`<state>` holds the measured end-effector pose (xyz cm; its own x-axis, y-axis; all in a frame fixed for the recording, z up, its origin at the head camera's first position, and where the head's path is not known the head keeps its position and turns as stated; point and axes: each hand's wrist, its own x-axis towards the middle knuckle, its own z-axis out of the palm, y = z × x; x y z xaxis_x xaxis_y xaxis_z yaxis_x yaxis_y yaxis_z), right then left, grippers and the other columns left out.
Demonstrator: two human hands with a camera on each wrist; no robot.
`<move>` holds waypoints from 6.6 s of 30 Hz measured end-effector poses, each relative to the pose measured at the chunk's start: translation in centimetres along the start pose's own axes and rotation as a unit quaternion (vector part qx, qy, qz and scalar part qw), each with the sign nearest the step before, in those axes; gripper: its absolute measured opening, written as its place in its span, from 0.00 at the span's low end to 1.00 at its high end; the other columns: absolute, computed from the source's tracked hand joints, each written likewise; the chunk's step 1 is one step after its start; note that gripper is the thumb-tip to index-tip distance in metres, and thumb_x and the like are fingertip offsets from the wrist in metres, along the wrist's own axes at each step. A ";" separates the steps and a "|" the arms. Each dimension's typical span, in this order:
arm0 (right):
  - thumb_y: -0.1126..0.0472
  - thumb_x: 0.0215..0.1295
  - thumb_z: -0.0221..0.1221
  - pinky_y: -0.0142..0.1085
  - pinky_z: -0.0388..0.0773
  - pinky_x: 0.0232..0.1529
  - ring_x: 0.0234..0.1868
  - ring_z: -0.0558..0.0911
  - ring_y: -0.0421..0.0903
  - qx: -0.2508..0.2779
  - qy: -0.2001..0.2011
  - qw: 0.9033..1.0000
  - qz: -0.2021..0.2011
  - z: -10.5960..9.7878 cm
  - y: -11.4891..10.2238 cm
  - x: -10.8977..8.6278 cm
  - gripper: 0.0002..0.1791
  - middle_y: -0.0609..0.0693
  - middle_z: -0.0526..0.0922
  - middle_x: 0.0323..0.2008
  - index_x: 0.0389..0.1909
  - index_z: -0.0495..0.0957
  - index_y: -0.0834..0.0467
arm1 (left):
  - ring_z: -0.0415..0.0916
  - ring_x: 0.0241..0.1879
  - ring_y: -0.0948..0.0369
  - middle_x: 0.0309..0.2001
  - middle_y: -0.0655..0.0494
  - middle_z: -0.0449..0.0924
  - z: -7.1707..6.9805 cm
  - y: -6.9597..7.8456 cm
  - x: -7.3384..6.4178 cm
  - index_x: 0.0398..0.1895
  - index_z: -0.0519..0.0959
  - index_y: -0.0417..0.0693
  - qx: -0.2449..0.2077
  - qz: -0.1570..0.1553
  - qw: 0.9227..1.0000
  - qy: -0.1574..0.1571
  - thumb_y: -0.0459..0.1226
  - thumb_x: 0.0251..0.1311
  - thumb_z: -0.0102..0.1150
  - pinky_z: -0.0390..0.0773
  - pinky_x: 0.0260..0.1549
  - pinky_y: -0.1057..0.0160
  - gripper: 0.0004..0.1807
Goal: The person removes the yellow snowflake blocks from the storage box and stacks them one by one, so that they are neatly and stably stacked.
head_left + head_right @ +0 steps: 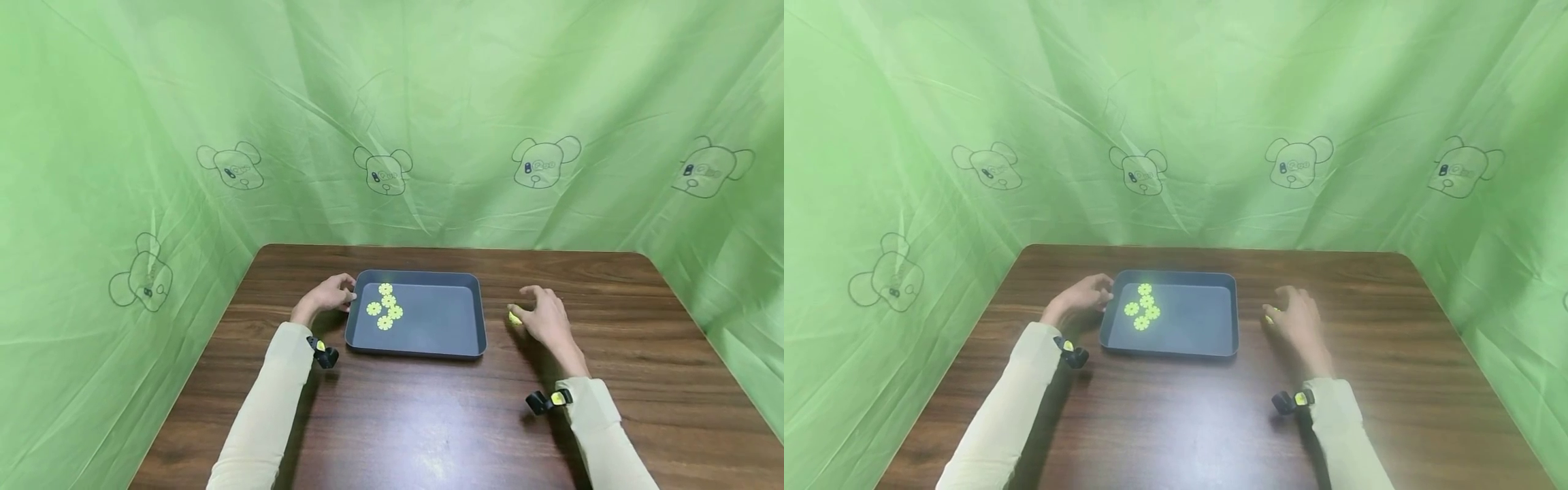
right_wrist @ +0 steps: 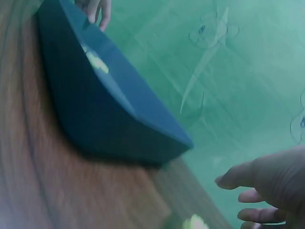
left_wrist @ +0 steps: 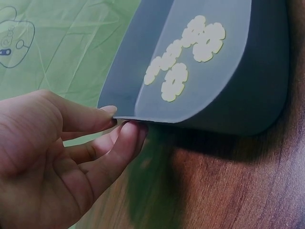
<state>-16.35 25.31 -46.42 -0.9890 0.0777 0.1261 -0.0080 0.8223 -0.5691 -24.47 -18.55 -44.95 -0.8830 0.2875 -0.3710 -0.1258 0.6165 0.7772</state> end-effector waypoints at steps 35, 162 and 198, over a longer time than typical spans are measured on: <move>0.55 0.59 0.65 0.45 0.77 0.50 0.48 0.78 0.52 0.127 -0.065 0.988 -0.063 9.4 -11.8 3.2 0.19 0.55 0.78 0.46 0.48 0.77 0.60 | 0.79 0.33 0.55 0.41 0.34 0.75 0.0 -0.1 0.0 0.62 0.63 0.32 -0.004 0.000 1.000 0.002 0.28 0.67 0.47 0.84 0.43 0.55 0.21; 0.47 0.68 0.55 0.36 0.67 0.44 0.51 0.73 0.54 0.135 -0.037 0.983 0.121 -1.3 1.3 -0.3 0.22 0.63 0.78 0.51 0.46 0.78 0.64 | 0.79 0.38 0.51 0.42 0.37 0.74 0.1 -0.5 0.6 0.62 0.63 0.32 -0.004 0.002 1.000 0.002 0.29 0.67 0.48 0.85 0.42 0.57 0.21; 0.51 0.63 0.58 0.36 0.68 0.37 0.42 0.76 0.56 0.050 -0.015 0.991 0.125 0.4 3.6 0.4 0.16 0.59 0.83 0.37 0.38 0.82 0.60 | 0.79 0.36 0.53 0.44 0.36 0.75 0.1 -0.1 0.2 0.62 0.63 0.32 -0.005 -0.004 1.000 0.001 0.29 0.67 0.48 0.85 0.42 0.56 0.21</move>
<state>-16.81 28.04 -48.76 -0.9660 0.2531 -0.0524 0.2241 0.7193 -0.6576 -24.55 -18.49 -45.16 -0.8826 0.2810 -0.3770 -0.1377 0.6121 0.7787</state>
